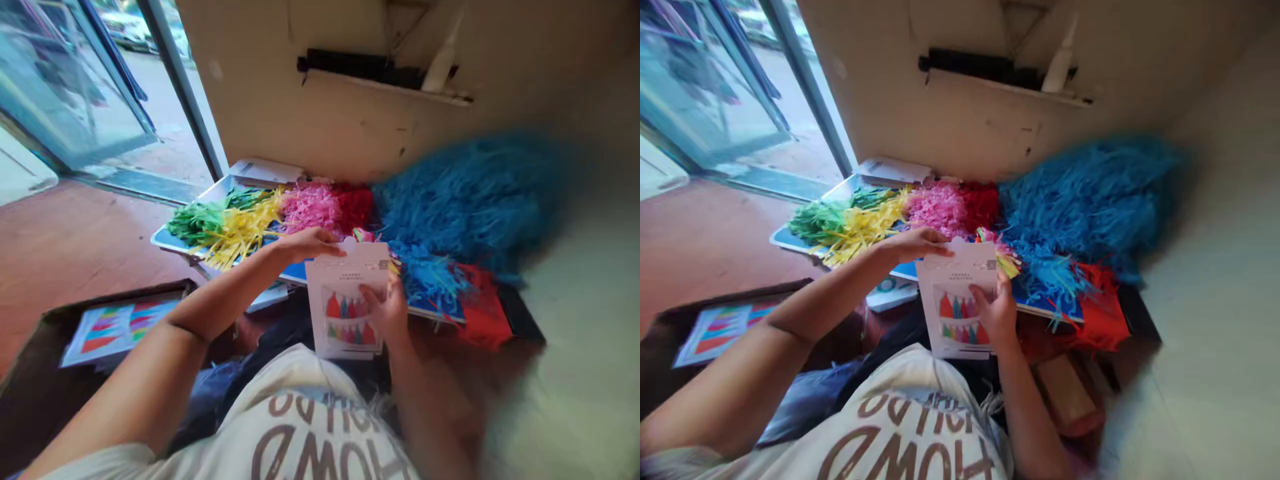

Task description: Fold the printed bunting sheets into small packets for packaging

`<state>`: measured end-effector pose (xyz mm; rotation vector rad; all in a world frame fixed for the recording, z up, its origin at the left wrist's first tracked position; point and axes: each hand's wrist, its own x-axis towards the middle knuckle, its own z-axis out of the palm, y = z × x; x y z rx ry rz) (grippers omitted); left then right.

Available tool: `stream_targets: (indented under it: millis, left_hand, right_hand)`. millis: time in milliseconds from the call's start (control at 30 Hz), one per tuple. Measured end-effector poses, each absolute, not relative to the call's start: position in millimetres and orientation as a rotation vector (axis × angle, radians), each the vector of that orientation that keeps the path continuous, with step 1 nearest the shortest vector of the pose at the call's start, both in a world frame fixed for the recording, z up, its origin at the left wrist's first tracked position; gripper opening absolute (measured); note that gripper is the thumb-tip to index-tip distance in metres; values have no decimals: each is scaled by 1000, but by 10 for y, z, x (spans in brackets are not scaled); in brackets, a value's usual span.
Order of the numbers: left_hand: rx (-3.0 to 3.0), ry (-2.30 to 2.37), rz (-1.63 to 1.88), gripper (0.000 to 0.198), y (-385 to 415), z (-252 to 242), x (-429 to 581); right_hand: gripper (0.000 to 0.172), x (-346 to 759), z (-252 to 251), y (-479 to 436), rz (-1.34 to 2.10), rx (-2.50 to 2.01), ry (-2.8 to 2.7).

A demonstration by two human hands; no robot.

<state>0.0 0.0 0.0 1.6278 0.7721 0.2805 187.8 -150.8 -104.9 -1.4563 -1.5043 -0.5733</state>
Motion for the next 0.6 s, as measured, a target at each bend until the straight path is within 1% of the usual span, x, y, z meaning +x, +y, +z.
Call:
stream_targets:
  millis: [67, 133, 200, 300, 367, 500, 533, 600]
  left_hand:
    - [1678, 745, 252, 38, -18, 27, 69]
    - [1696, 711, 227, 37, -40, 60, 133]
    - [1678, 662, 216, 37, -68, 98, 186]
    - [1617, 632, 171, 33, -111, 146, 234]
    - [1542, 644, 163, 29, -140, 160, 243]
    - [1379, 689, 229, 26, -195, 157, 233]
    - [1376, 694, 238, 26, -206, 159, 228]
    - [1423, 699, 258, 27, -219, 178, 221]
  right_hand:
    - [75, 1880, -928, -1511, -758, -1422, -1514]
    - [61, 1887, -799, -1492, -837, -1374, -1563]
    - [41, 1906, -667, -1451, -793, -1304, -1680]
    - [22, 1953, -505, -1394, -668, -1196, -1794]
    - [20, 1984, -436, -1383, -594, -1160, -1846]
    - [27, 2020, -375, -1404, -445, -1166, -1887]
    - [26, 2022, -368, -1410, -422, -1176, -1870]
    - [18, 2018, -352, -1415, -384, -1198, -1807]
